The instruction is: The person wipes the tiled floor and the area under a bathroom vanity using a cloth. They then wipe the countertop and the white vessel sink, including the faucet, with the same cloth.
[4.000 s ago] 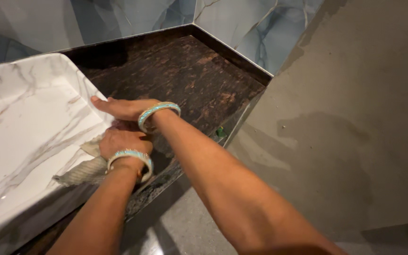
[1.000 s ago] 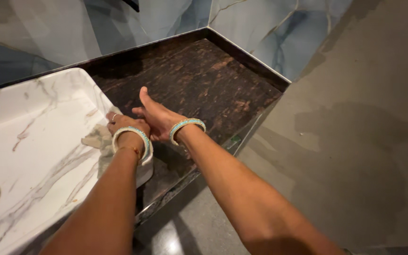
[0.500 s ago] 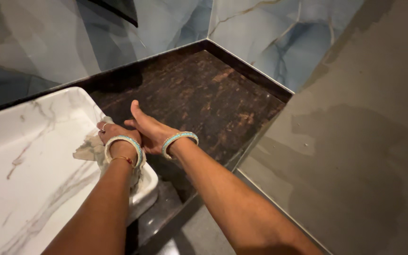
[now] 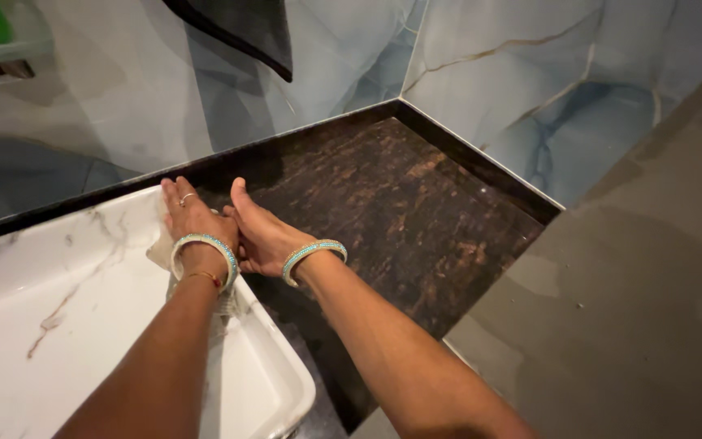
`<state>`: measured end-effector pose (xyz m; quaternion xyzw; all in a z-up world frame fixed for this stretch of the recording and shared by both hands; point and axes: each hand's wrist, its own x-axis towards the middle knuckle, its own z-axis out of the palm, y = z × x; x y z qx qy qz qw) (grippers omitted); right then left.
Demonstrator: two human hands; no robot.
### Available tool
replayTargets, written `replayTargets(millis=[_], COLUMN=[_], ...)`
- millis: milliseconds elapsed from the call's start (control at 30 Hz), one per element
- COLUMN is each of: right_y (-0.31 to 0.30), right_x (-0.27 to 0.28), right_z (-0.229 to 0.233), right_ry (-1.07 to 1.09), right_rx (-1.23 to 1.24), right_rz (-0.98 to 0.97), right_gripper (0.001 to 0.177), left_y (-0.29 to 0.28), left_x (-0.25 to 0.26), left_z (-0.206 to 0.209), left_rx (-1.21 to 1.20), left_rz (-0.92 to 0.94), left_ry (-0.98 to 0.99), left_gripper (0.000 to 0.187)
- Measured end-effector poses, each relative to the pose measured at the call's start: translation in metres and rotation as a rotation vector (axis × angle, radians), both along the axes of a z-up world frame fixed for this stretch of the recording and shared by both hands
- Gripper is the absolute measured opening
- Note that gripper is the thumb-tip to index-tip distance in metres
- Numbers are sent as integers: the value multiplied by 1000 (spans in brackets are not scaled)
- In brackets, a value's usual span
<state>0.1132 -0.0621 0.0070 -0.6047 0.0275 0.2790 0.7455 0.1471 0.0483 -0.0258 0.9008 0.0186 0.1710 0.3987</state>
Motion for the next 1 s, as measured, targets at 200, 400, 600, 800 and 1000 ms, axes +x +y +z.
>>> replayTargets(millis=[200,400,600,800,1000], right_y=[13,23,32,40,89], right_x=[23,37,31,18,27], right_z=[6,4,12,28,40], right_ry=[-157,-303,-472,-988,-1189], right_rx=[50,-186,-693,-953,-869], right_rz=[72,-56,-70,-158,-102], right_gripper=[98,82,69,58,38], left_y=[19,31,45,88,161], left_x=[40,53,52,47,82], left_z=[0,25,67,70,46], left_rx=[268,648,665,600,244], left_rz=[8,-19,-2,32,-138], left_ry=[14,272,434,585,298], left_gripper=[73,47,69,94,92])
